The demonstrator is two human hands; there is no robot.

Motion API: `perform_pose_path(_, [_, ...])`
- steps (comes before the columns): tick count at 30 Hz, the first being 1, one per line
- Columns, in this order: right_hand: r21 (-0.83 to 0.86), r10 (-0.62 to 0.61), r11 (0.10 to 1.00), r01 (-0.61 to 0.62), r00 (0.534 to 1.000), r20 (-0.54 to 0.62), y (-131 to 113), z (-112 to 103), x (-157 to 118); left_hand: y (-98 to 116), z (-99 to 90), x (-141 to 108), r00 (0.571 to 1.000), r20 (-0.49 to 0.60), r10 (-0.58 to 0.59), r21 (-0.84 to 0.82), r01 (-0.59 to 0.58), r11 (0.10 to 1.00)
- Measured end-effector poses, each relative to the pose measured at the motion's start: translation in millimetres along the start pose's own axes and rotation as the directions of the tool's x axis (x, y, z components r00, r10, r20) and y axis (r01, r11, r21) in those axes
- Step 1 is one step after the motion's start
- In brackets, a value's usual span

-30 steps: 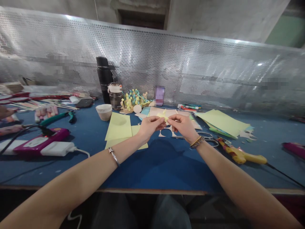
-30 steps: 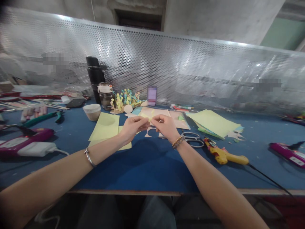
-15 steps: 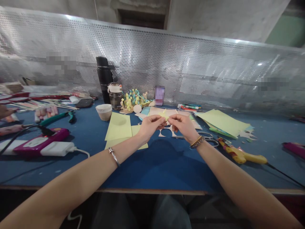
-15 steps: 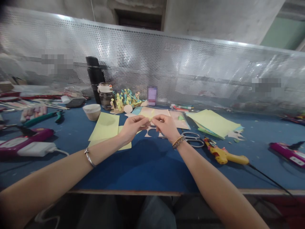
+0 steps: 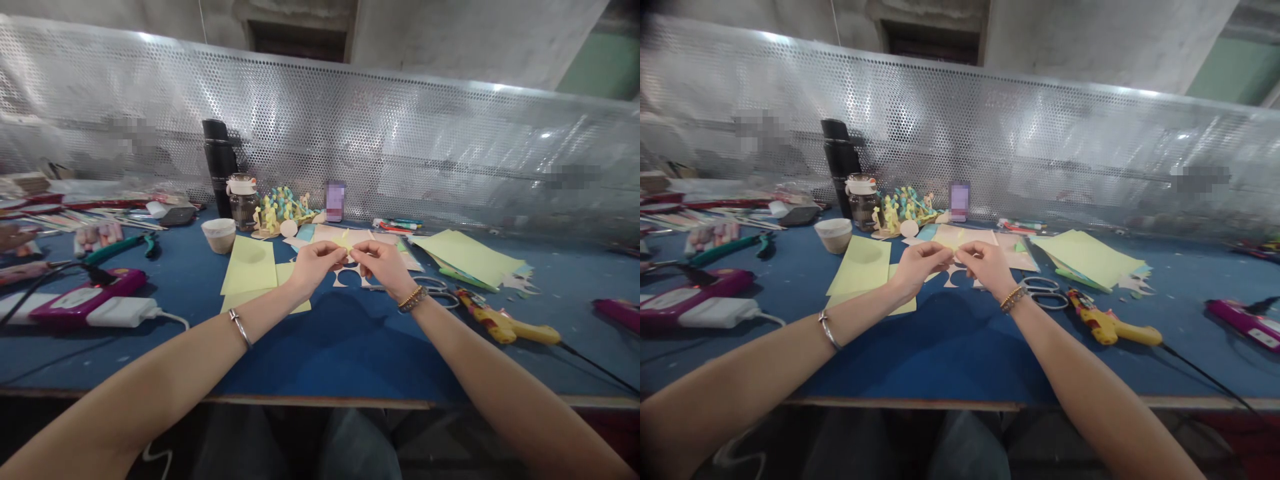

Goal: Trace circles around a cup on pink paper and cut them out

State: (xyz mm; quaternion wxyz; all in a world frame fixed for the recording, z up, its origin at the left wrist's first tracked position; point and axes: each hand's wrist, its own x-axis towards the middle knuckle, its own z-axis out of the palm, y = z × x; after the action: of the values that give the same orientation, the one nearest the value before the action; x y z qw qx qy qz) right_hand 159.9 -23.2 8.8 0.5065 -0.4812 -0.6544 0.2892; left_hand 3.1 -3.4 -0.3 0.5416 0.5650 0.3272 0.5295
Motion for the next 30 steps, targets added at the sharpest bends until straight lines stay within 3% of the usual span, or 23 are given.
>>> perform_pose_path(6, [-0.034, -0.018, 0.999, 0.018, 1.000, 0.002, 0.9, -0.5, -0.4, -1.3, -0.4, 0.8, 1.000, 0.003, -0.001, 0.016, 0.001, 1.000])
perform_pose_path(18, [0.004, 0.008, 1.000, -0.008, 1.000, -0.015, 0.5, 0.4, 0.8, -1.3, -4.6, 5.8, 0.996, 0.005, -0.091, -0.188, 0.090, 0.978])
perform_pose_path(30, [-0.032, -0.006, 0.999, 0.006, 1.000, 0.007, -1.5, 0.5, -0.9, -5.5, -3.9, 4.0, 0.997, 0.032, -0.075, -0.055, 0.077, 0.995])
